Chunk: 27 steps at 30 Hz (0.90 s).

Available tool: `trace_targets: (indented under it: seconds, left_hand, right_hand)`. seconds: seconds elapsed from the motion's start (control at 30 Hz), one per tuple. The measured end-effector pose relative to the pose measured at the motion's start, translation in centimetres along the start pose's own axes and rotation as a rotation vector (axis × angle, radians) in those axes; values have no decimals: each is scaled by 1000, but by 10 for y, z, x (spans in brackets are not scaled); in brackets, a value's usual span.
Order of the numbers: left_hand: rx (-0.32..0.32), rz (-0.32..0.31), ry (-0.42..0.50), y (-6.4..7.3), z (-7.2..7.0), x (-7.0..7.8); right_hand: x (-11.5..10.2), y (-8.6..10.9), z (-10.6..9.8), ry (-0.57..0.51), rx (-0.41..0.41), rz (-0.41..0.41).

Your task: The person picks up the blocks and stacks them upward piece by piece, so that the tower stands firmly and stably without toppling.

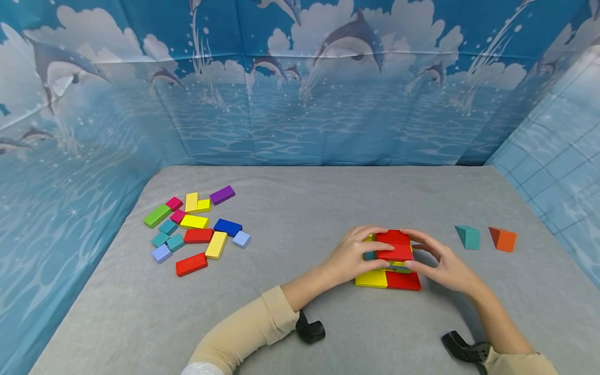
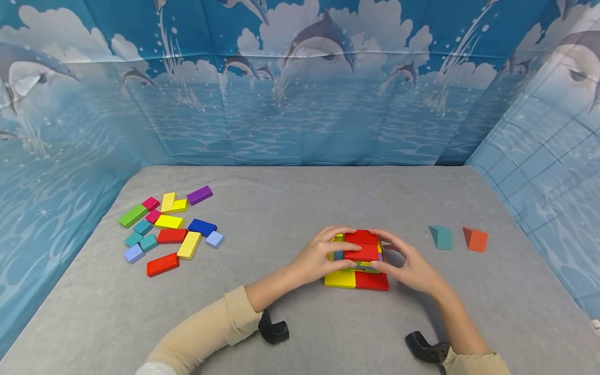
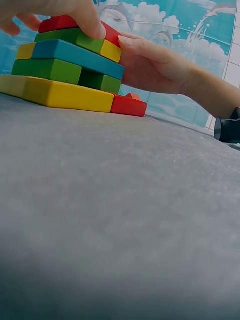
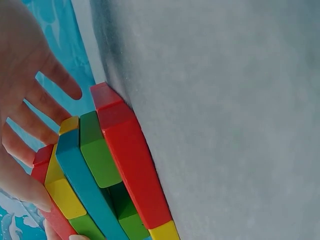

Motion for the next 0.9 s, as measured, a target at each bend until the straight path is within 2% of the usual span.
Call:
trace_targets:
  seconds: [0.13, 0.3, 0.4, 0.47, 0.53, 0.63, 0.77, 0.9]
  left_hand:
    - [5, 2, 0, 0, 0, -1]
    - [3, -1, 5, 1, 0, -1]
    - [5, -19, 48, 3, -4, -4]
    - [16, -36, 88, 6, -11, -8]
    - [46, -53, 128, 13, -24, -15]
    - [115, -73, 150, 31, -49, -31]
    - [191, -156, 143, 65, -89, -59]
    - [221, -288, 86, 107, -128, -88]
  right_hand:
    - [0, 0, 0, 7, 6, 38]
    - [0, -1, 0, 11, 5, 42]
    - [1, -1, 1, 9, 5, 40]
    - [1, -1, 1, 11, 7, 43]
    - [1, -1, 1, 23, 8, 53]
    - [0, -2, 2, 40, 7, 73]
    - [0, -2, 2, 51, 5, 85]
    - [0, -1, 3, 50, 8, 87]
Point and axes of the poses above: each hand's wrist, its own y-axis away from the middle knuckle, its own z-axis out of the palm, x = y × z, the point moved 4 cm from there along -y, towards the middle knuckle, and after that the axes turned 1 degree about -z, right-handed, at the moved point
